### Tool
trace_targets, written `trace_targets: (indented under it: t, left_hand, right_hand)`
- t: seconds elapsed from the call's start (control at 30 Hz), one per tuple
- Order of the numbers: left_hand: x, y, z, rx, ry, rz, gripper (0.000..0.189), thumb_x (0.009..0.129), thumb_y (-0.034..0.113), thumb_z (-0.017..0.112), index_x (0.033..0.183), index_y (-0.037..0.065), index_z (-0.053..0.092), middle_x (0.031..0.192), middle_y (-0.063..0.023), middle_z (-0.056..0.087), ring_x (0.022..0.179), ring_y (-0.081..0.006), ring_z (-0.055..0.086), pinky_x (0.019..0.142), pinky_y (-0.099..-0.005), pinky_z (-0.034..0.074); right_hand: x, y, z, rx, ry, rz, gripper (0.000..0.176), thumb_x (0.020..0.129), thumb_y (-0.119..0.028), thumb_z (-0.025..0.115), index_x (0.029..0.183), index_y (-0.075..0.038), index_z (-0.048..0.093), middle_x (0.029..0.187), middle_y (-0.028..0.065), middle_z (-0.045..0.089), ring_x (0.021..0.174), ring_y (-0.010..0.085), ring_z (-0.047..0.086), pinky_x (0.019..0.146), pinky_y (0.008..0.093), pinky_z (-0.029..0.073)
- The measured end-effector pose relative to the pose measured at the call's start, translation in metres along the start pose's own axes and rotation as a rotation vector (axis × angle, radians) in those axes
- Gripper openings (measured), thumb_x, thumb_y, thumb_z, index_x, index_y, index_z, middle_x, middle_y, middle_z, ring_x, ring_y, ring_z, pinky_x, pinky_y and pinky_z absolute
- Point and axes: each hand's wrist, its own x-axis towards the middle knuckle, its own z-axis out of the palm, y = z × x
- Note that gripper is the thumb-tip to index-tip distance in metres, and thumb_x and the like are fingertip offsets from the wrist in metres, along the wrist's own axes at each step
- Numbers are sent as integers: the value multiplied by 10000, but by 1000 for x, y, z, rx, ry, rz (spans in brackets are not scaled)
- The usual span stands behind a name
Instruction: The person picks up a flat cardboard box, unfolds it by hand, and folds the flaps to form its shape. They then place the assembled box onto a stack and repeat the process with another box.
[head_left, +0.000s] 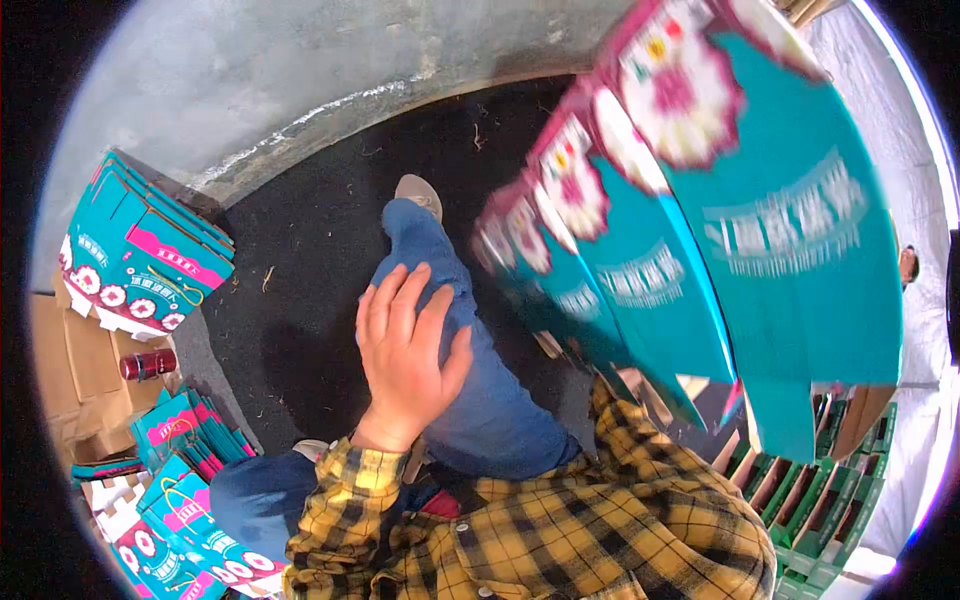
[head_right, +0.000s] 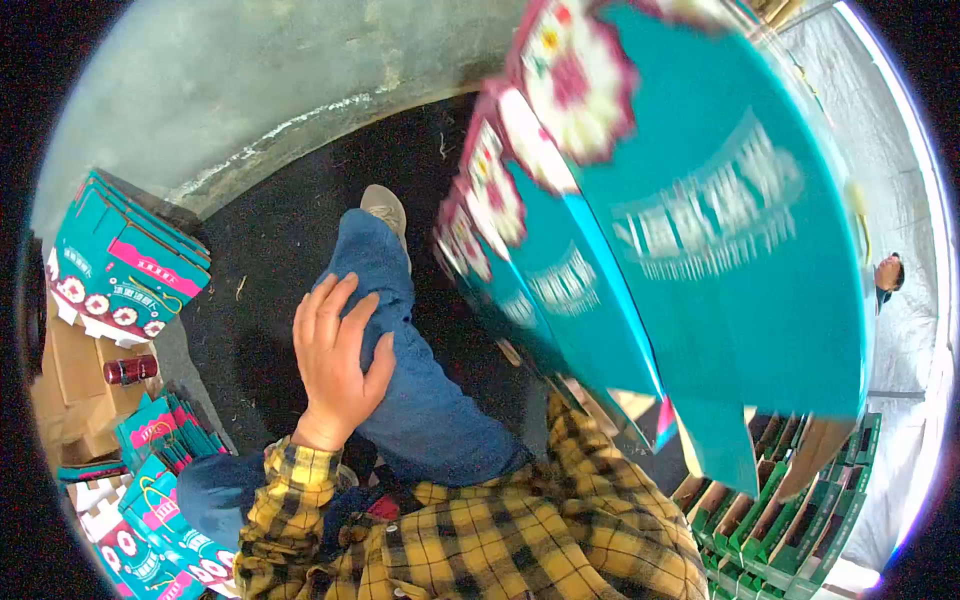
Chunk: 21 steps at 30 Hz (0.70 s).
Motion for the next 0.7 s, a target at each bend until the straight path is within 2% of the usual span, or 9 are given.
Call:
trace_targets:
  t: [0.17, 0.27, 0.37, 0.5, 0.7]
  left_hand:
    - [-4, 12, 1, 30, 28, 13, 387, 779, 178, 633, 1137, 39, 587, 1299, -159, 494, 1254, -376, 407, 1043, -506, 296]
    - [-1, 19, 0, 49, 50, 17, 374, 781, 188, 637, 1125, 46, 596, 1293, -149, 500, 1256, -360, 410, 1048, -510, 286]
    - [1, 26, 3, 56, 42, 41, 368, 782, 193, 640, 1118, 50, 599, 1287, -144, 505, 1258, -349, 412, 1054, -517, 278]
    - [1, 34, 2, 119, 30, 72, 346, 822, 143, 600, 1143, 17, 577, 1304, -170, 488, 1253, -385, 412, 1041, -497, 305]
    - [12, 31, 5, 135, -1, 43, 348, 785, 115, 642, 1114, 13, 590, 1283, -167, 495, 1253, -383, 415, 1045, -513, 300]
  right_hand:
    - [-47, 28, -34, -80, 34, 68, 449, 956, -385, 425, 1270, -75, 512, 1261, 143, 560, 1110, 312, 562, 906, 447, 476]
    - [-49, 38, -25, -166, -3, 91, 447, 957, -378, 427, 1273, -73, 510, 1267, 146, 556, 1115, 313, 559, 910, 449, 475]
    - [-27, 49, 4, -315, -62, 80, 445, 959, -372, 429, 1275, -71, 509, 1272, 150, 552, 1119, 315, 557, 915, 451, 475]
    - [-12, 46, 33, -400, -113, 61, 442, 960, -364, 432, 1279, -67, 506, 1280, 154, 547, 1126, 316, 554, 921, 453, 475]
    - [5, 44, 23, -420, -110, 63, 437, 963, -351, 436, 1284, -62, 503, 1292, 161, 540, 1136, 319, 550, 929, 456, 474]
